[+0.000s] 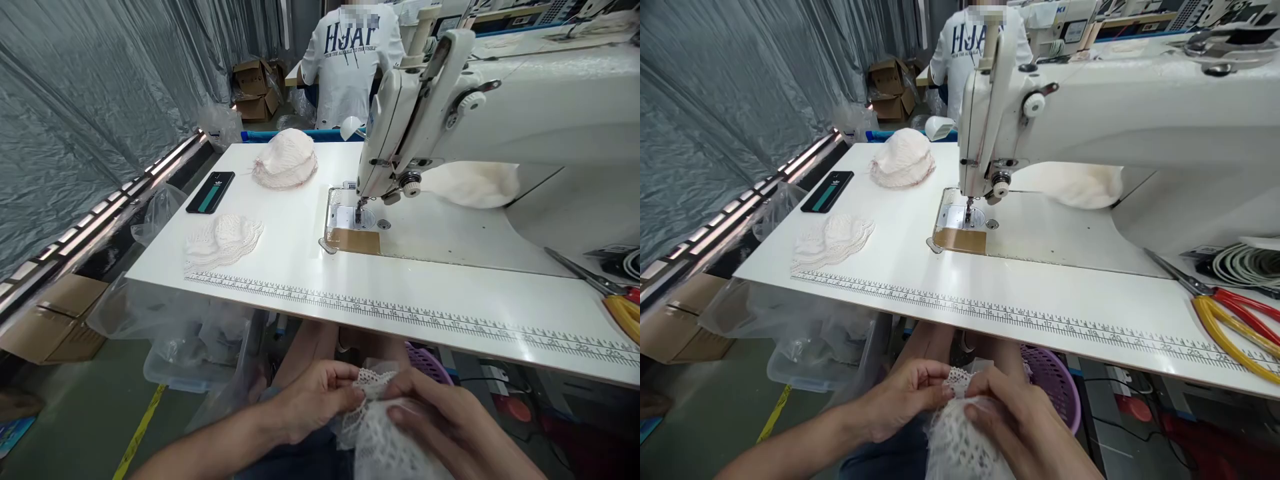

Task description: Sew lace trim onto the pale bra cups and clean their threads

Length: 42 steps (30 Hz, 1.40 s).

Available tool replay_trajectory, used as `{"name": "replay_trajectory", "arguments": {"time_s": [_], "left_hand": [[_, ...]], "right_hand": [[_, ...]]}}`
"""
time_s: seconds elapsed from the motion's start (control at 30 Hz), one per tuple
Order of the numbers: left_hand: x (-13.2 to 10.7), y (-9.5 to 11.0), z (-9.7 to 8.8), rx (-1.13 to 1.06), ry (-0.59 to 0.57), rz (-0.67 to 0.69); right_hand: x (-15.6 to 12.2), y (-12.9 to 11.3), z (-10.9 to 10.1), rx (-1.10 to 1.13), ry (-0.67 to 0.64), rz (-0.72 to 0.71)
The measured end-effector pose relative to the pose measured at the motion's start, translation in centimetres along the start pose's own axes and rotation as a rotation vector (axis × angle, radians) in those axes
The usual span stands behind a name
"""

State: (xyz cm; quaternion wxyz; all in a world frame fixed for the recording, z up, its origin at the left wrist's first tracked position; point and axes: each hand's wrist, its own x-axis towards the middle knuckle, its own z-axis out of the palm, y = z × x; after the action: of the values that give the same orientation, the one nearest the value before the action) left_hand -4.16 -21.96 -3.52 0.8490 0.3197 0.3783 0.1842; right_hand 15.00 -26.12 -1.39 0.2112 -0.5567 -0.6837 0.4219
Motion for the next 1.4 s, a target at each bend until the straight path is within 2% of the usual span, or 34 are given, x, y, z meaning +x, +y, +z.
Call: {"name": "replay_trajectory", "arguments": {"time_s": [0.1,0.37,0.47,0.57,0.67,0.93,1.03,1.17,1.3,1.4], "left_hand": [[-0.6,0.4,0.2,-0.004,-0.03,-0.008],[-1.3,-0.1,-0.5,-0.005,-0.041,-0.007],[-1.3,-0.3,-0.1,0.051,-0.002,0.018],[-1.2,-0.7,0.4,0.091,0.088,0.059],[-1.0,-1.0,0.1,0.069,0.161,0.043],[-1.3,-0.2,-1.8,0.041,0.062,-0.065],[-1.5,0.0,-1.9,0.108,0.083,-0.081],[-1.8,0.3,-2.1,0.16,0.124,-0.086],[-2.0,0.7,-2.4,0.178,0.14,-0.086],[-1.7,1.1,-2.3,0.285,0.163,-0.113]], "right_hand": [[1.7,0.6,0.6,0.007,-0.089,0.072],[1.5,0.6,1.4,-0.007,-0.046,0.14],[1.6,0.2,1.6,-0.059,-0.049,0.136],[2.0,0.1,1.5,-0.142,-0.059,0.138],[2.2,0.5,0.9,-0.134,-0.092,0.113],[1.2,1.8,-0.3,0.022,-0.079,0.015],[1.3,1.7,-0.3,0.072,-0.151,-0.032],[2.3,1.8,-0.1,0.137,-0.286,0.044],[3.1,2.0,0.2,0.211,-0.323,0.08],[3.4,2.0,0.5,0.234,-0.385,0.081]]}}
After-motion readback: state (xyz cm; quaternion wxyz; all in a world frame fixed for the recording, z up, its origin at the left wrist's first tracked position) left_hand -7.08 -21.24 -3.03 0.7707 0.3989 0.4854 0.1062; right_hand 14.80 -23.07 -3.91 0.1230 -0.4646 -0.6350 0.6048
